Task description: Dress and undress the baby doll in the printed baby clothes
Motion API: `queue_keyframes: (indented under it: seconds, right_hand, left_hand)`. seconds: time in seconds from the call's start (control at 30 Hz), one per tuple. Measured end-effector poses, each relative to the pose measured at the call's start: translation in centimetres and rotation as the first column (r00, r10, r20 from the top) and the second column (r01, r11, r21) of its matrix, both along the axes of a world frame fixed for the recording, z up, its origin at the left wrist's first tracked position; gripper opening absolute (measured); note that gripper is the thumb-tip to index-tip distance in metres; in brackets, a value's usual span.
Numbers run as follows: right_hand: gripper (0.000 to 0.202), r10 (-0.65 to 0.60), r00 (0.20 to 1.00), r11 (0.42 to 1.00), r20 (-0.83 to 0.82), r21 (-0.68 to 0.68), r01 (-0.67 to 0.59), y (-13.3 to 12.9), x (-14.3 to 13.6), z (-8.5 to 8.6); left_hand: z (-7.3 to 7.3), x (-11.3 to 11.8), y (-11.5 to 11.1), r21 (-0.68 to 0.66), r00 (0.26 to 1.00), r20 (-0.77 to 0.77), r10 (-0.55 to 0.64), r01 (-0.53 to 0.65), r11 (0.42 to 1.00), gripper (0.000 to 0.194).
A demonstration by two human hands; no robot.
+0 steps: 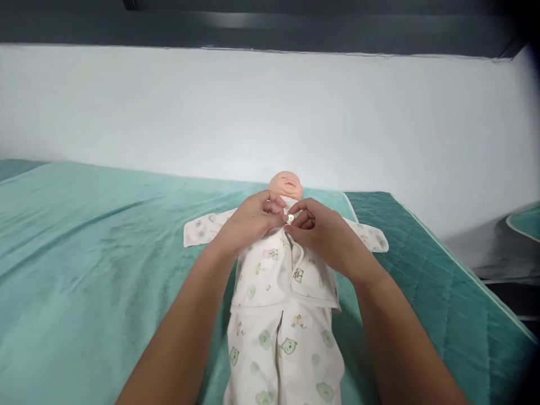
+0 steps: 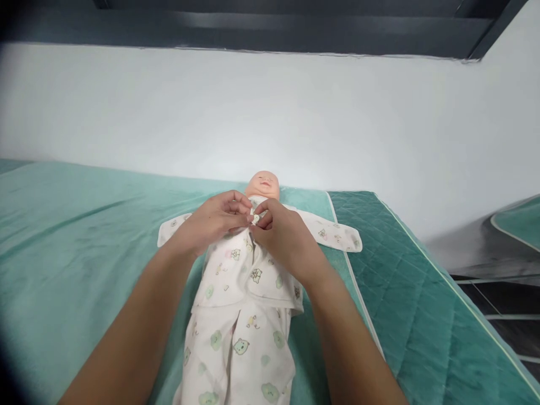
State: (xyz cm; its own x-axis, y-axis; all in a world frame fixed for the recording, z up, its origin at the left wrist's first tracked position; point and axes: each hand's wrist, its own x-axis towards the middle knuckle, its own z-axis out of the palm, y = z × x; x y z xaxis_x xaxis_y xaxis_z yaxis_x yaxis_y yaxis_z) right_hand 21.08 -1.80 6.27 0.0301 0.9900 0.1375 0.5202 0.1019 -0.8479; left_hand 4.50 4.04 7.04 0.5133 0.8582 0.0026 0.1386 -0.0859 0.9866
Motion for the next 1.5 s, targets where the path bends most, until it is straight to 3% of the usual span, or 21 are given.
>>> queue_keyframes:
  seconds: [0.27,0.43,0.73,0.9,1.07,1.23,1.33,1.5]
  right_hand:
    - [0.017,0.039,0.969,0.997,-0.245,-0.050,-0.053,0.8,0.5,-0.3]
    - [0.017,-0.032,0.951,0.997,-0.308,-0.076,0.009,1.5,0.5,-0.9]
    - [0.016,0.008,0.932,0.997,-0.363,-0.067,-0.035,1.9,0.5,-1.4]
    - [0.018,-0.024,0.967,0.999,-0.255,-0.028,0.018,1.2,0.8,-0.4]
    - [0.036,-0.071,0.988,0.997,0.141,0.020,0.069,-1.8,0.4,1.2]
    - [0.024,-0.061,0.934,0.998,0.352,0.032,0.053,-4.3,-1.2,0.5]
    - [0.018,-0.060,0.947,0.994,0.317,0.103,0.028,-4.9,-1.3,-0.4]
    - [0.014,-0.054,0.998,0.994,0.037,0.101,0.050,-5.3,-0.6,-0.8]
  left_hand:
    - [-0.1,0.0,0.3,-0.068,0.991,0.131,-0.027,0.037,0.997,0.022]
    - [-0.2,-0.1,0.3,-0.019,0.998,0.050,-0.023,0.024,1.000,0.021]
    - [-0.3,-0.3,0.4,0.104,0.992,-0.125,-0.008,0.021,0.994,0.015]
    - [0.9,-0.7,-0.2,0.201,0.958,-0.279,0.066,-0.009,0.980,0.016]
    - [2.1,-1.8,-1.8,0.257,0.908,-0.419,-0.014,0.134,0.957,0.020]
    - [0.5,-2.4,-3.3,0.263,0.931,-0.358,-0.071,0.173,0.949,0.014]
    - [-0.8,-2.5,-3.4,0.316,0.948,-0.316,-0.037,0.142,0.938,0.013]
    - [-1.4,-2.4,-3.0,0.365,0.956,-0.286,-0.072,0.178,0.914,0.013]
